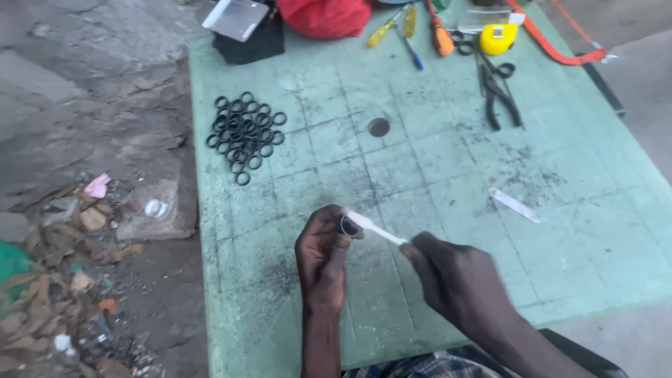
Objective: The person is organizing small black rubber rings by picking them up from a table and placing them into a red fabric bag, occasionally using a small plastic strip to assist.
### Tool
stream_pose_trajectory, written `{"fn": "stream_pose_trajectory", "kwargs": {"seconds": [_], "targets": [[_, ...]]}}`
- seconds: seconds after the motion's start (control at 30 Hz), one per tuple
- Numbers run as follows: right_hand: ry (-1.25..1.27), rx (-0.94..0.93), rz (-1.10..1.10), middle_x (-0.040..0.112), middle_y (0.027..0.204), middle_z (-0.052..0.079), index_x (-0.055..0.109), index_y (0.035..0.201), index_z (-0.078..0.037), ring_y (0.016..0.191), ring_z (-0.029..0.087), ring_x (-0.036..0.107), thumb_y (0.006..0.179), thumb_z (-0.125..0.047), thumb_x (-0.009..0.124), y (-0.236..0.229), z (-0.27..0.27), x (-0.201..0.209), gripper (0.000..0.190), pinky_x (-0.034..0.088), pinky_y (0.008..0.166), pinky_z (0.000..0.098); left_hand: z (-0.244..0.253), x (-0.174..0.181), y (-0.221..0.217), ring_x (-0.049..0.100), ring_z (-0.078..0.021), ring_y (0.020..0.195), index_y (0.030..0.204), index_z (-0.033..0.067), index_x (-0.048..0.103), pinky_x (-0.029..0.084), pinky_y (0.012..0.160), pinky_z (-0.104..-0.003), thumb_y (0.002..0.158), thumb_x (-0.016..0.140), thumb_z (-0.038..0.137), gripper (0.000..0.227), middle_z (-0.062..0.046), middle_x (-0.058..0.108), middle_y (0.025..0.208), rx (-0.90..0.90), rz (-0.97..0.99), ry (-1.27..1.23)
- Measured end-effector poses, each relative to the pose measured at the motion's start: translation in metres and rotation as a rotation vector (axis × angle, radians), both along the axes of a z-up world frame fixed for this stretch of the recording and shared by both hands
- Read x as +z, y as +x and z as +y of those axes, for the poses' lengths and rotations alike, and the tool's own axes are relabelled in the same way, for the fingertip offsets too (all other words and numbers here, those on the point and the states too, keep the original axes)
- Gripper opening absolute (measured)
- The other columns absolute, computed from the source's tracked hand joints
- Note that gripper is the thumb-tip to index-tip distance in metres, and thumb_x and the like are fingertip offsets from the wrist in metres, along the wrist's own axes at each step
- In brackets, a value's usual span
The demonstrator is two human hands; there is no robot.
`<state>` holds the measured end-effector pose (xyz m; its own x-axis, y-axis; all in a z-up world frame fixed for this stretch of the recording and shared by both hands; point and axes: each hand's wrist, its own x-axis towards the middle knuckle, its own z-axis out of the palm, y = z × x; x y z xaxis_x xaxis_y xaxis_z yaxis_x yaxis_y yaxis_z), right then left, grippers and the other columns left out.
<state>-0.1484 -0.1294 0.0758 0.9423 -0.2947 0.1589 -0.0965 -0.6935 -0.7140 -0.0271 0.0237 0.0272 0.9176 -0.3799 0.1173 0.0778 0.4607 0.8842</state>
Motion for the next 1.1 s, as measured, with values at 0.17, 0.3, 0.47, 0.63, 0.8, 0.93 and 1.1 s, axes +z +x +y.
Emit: {"fn": "stream_pose_trajectory", "kwargs": {"seconds": [0.17, 0.3, 0.47, 0.63, 0.8, 0.93, 1.1], "targets": [[-0.127, 0.213, 0.547, 0.068, 0.055, -0.002, 0.065, 0.07, -0.021, 0.045, 0.025, 0.064, 0.102, -0.049, 0.059, -0.017, -0.002, -0.026, 0.042, 0.049, 0.05, 0.0427, 0.003, 0.043, 0.005, 0.062, -0.0172, 0.084, 0.116, 0.0042, 0.065, 0.052, 0.086, -0.036, 0.096, 0.074, 0.032, 0.036, -0.01, 0.069, 0.106, 0.033, -0.183, 0.046], [-0.058, 0.087, 0.462, 0.069, 0.051, -0.008, 0.074, 0.09, -0.025, 0.034, 0.01, 0.059, 0.102, -0.032, 0.054, -0.017, -0.031, -0.007, 0.025, 0.052, 0.031, 0.0248, 0.009, 0.057, 0.01, 0.067, -0.0231, 0.094, 0.119, 0.0031, 0.063, 0.056, 0.089, -0.038, 0.097, 0.07, 0.024, 0.031, -0.014, 0.069, 0.106, 0.009, -0.221, 0.063], [0.136, -0.059, 0.01, 0.048, 0.05, -0.003, 0.072, 0.08, -0.012, 0.042, 0.01, 0.034, 0.099, -0.039, 0.054, -0.018, -0.042, 0.028, 0.038, 0.024, 0.041, 0.0307, 0.017, 0.047, 0.004, 0.063, -0.019, 0.111, 0.133, -0.0036, 0.06, 0.058, 0.085, -0.035, 0.094, 0.071, 0.015, 0.045, -0.011, 0.065, 0.127, -0.166, -0.103, 0.068], [0.19, 0.061, 0.016, 0.058, 0.051, -0.002, 0.076, 0.083, -0.01, 0.037, 0.009, 0.039, 0.097, -0.03, 0.059, -0.017, -0.03, 0.017, 0.03, 0.029, 0.033, 0.0287, 0.013, 0.057, 0.002, 0.065, -0.0224, 0.112, 0.126, 0.0027, 0.06, 0.054, 0.098, -0.034, 0.093, 0.075, 0.019, 0.04, -0.01, 0.064, 0.121, -0.163, -0.148, 0.054], [0.187, 0.072, 0.114, 0.053, 0.051, -0.003, 0.076, 0.08, -0.012, 0.042, 0.011, 0.036, 0.096, -0.031, 0.064, -0.013, -0.02, 0.016, 0.028, 0.029, 0.04, 0.0328, 0.009, 0.044, -0.001, 0.071, -0.0307, 0.1, 0.121, 0.0014, 0.061, 0.059, 0.091, -0.045, 0.093, 0.078, 0.021, 0.037, -0.012, 0.067, 0.115, -0.195, -0.062, -0.098], [-0.066, 0.014, -0.123, 0.062, 0.053, -0.003, 0.075, 0.09, -0.009, 0.035, 0.009, 0.045, 0.098, -0.025, 0.06, 0.0, -0.023, 0.008, 0.024, 0.035, 0.031, 0.0297, 0.006, 0.041, -0.011, 0.071, -0.0225, 0.098, 0.117, 0.0012, 0.068, 0.059, 0.091, -0.038, 0.091, 0.079, 0.03, 0.04, -0.009, 0.072, 0.11, -0.136, -0.05, 0.017], [-0.046, -0.093, -0.019, 0.056, 0.047, -0.003, 0.077, 0.089, -0.012, 0.037, 0.01, 0.043, 0.097, -0.03, 0.062, -0.004, -0.026, -0.004, 0.025, 0.033, 0.036, 0.0327, 0.001, 0.051, -0.012, 0.068, -0.0235, 0.107, 0.114, 0.0032, 0.069, 0.055, 0.082, -0.036, 0.09, 0.078, 0.045, 0.049, -0.009, 0.07, 0.11, 0.017, -0.061, 0.022]]}}
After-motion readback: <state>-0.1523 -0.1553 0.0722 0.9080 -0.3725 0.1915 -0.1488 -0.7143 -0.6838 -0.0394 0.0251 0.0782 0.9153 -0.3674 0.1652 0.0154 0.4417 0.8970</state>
